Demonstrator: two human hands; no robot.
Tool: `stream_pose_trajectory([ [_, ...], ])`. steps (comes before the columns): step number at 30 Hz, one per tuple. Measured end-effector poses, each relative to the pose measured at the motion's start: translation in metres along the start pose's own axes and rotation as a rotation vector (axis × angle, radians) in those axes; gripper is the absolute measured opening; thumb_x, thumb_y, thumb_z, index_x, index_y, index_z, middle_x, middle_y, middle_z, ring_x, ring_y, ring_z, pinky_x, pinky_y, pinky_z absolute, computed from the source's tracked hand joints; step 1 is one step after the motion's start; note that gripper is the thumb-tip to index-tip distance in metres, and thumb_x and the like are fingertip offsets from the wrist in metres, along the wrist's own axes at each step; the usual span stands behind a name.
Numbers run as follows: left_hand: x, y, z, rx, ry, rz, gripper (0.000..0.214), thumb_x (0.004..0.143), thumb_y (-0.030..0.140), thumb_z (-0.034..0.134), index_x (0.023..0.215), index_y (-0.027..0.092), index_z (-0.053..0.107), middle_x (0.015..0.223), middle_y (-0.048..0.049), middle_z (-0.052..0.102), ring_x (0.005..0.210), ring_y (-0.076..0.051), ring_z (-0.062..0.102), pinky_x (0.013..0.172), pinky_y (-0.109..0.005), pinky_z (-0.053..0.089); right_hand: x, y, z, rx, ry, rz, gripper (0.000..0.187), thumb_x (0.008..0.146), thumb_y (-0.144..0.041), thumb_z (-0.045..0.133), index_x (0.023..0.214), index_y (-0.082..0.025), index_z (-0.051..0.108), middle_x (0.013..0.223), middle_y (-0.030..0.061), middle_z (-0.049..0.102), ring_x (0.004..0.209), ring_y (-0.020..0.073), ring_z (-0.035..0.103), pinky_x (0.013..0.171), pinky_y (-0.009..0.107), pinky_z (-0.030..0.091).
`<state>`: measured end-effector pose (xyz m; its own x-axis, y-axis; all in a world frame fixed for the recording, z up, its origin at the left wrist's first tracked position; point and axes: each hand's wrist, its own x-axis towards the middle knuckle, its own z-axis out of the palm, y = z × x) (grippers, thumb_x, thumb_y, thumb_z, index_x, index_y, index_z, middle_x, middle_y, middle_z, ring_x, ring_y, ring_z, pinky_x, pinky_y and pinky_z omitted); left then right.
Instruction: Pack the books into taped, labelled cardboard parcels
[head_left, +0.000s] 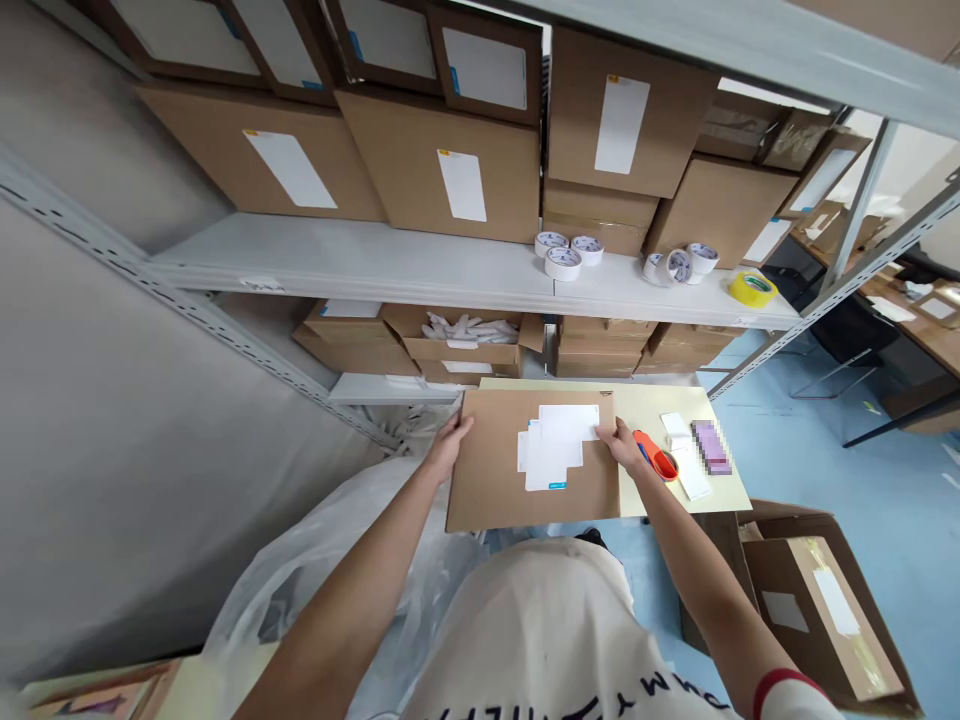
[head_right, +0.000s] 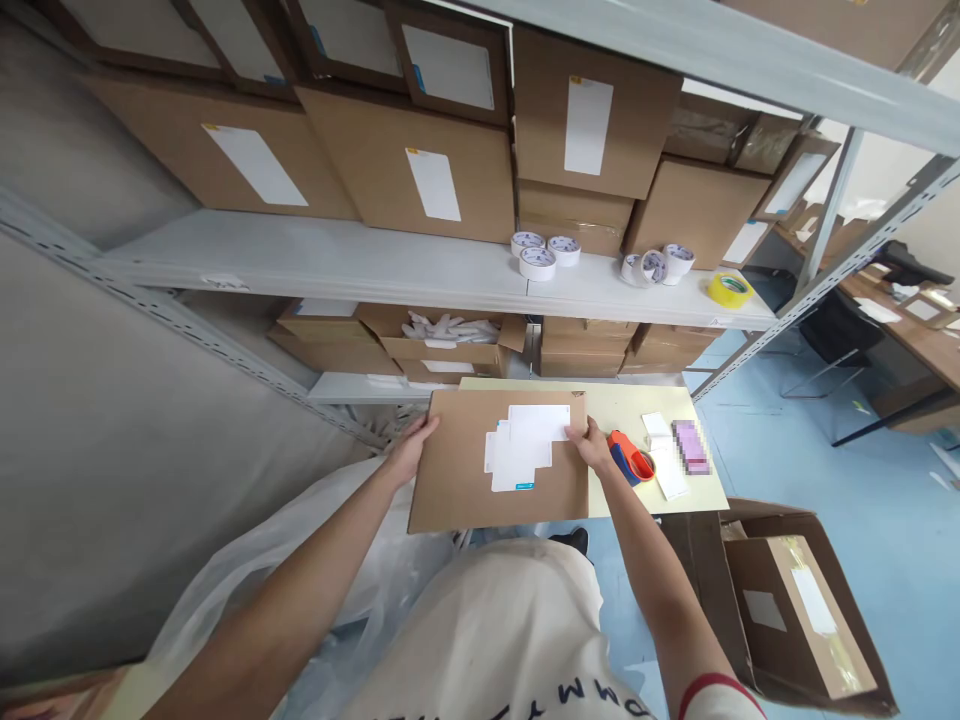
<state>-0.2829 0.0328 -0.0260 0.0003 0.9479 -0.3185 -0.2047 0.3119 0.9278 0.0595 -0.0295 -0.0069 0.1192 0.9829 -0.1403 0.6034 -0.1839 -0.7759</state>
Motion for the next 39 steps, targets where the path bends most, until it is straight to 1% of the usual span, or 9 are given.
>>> stream_pose_trajectory([
  [4,-0.007,-0.014,-0.008,0.051,-0.100,0.041,0.082,0.062,0.059,0.074,0.132,0.018,0.058,0.126,-0.0128,0.069,0.118,-0.033,0.063,0.098,-0.043,0.052,-0.038,0.033,0.015,0.428,-0.058,0.015,0.069,0.085,-0.056,0.055,0.146,-0.026,0.041,0.140,0.0102,0.058,0.122,0.0257,0.060,0.099,0.042,0.052],
  [9,-0.012,-0.045,-0.012,0.354,-0.069,0.041,0.087,0.070,0.050,0.071,0.147,0.022,0.041,0.146,-0.0141,0.052,0.135,-0.029,0.049,0.111,-0.043,0.041,-0.070,0.068,0.045,0.483,0.003,0.105,0.096,0.072,-0.063,0.066,0.153,-0.026,0.028,0.146,0.0120,0.051,0.128,0.0303,0.055,0.102,0.050,0.049],
  [14,-0.011,-0.055,-0.007,0.414,-0.029,0.048,0.084,0.078,0.040,0.066,0.152,0.026,0.031,0.144,-0.0111,0.055,0.133,-0.026,0.052,0.111,-0.042,0.042,-0.063,0.068,0.049,0.522,0.020,0.131,0.100,0.073,-0.058,0.068,0.156,-0.024,0.022,0.153,0.0114,0.044,0.135,0.0267,0.048,0.110,0.047,0.042],
  [19,-0.014,-0.056,-0.003,0.334,0.021,0.040,0.079,0.076,0.036,0.069,0.148,0.024,0.038,0.146,-0.0110,0.053,0.132,-0.027,0.053,0.114,-0.043,0.039,-0.058,0.074,0.044,0.475,0.008,0.125,0.097,0.074,-0.061,0.068,0.154,-0.024,0.026,0.151,0.0108,0.047,0.137,0.0251,0.046,0.108,0.046,0.043],
  [25,-0.034,-0.049,0.006,0.500,0.210,0.176,0.057,0.072,0.041,0.070,0.124,0.020,0.063,0.140,-0.0113,0.059,0.132,-0.028,0.052,0.113,-0.040,0.040,-0.057,0.121,0.016,0.290,0.120,0.230,0.089,0.077,-0.075,0.051,0.145,-0.018,0.044,0.149,0.0180,0.047,0.137,0.0328,0.047,0.109,0.051,0.040],
  [29,-0.055,-0.036,0.029,0.589,0.332,0.235,0.034,0.073,0.049,0.065,0.090,0.020,0.074,0.096,-0.0093,0.076,0.090,-0.026,0.072,0.090,-0.038,0.056,-0.050,0.157,-0.013,0.150,0.193,0.229,0.083,0.080,-0.072,0.048,0.136,-0.010,0.050,0.136,0.0237,0.056,0.125,0.0353,0.057,0.101,0.053,0.047],
  [32,-0.062,-0.023,0.057,0.612,0.294,0.166,0.031,0.072,0.049,0.063,0.082,0.021,0.074,0.076,-0.0044,0.076,0.054,-0.018,0.065,0.064,-0.032,0.058,-0.050,0.170,-0.028,0.091,0.210,0.199,0.067,0.084,-0.061,0.051,0.129,-0.011,0.055,0.131,0.0228,0.058,0.121,0.0345,0.058,0.100,0.053,0.048],
  [36,-0.060,-0.010,0.100,0.725,0.163,0.191,0.027,0.074,0.045,0.058,0.077,0.023,0.072,0.059,0.0003,0.068,0.048,-0.015,0.059,0.058,-0.027,0.052,-0.051,0.178,-0.037,-0.142,0.192,0.050,0.044,0.089,-0.038,0.049,0.126,-0.015,0.055,0.132,0.0194,0.056,0.129,0.0319,0.049,0.104,0.051,0.044],
  [39,-0.055,-0.004,0.132,0.863,0.069,0.179,0.029,0.079,0.043,0.050,0.075,0.022,0.068,0.055,0.0017,0.063,0.047,-0.013,0.055,0.054,-0.024,0.046,-0.049,0.186,-0.037,-0.319,0.140,-0.025,0.042,0.088,-0.025,0.047,0.128,-0.014,0.052,0.130,0.0204,0.056,0.122,0.0331,0.053,0.097,0.051,0.048],
])
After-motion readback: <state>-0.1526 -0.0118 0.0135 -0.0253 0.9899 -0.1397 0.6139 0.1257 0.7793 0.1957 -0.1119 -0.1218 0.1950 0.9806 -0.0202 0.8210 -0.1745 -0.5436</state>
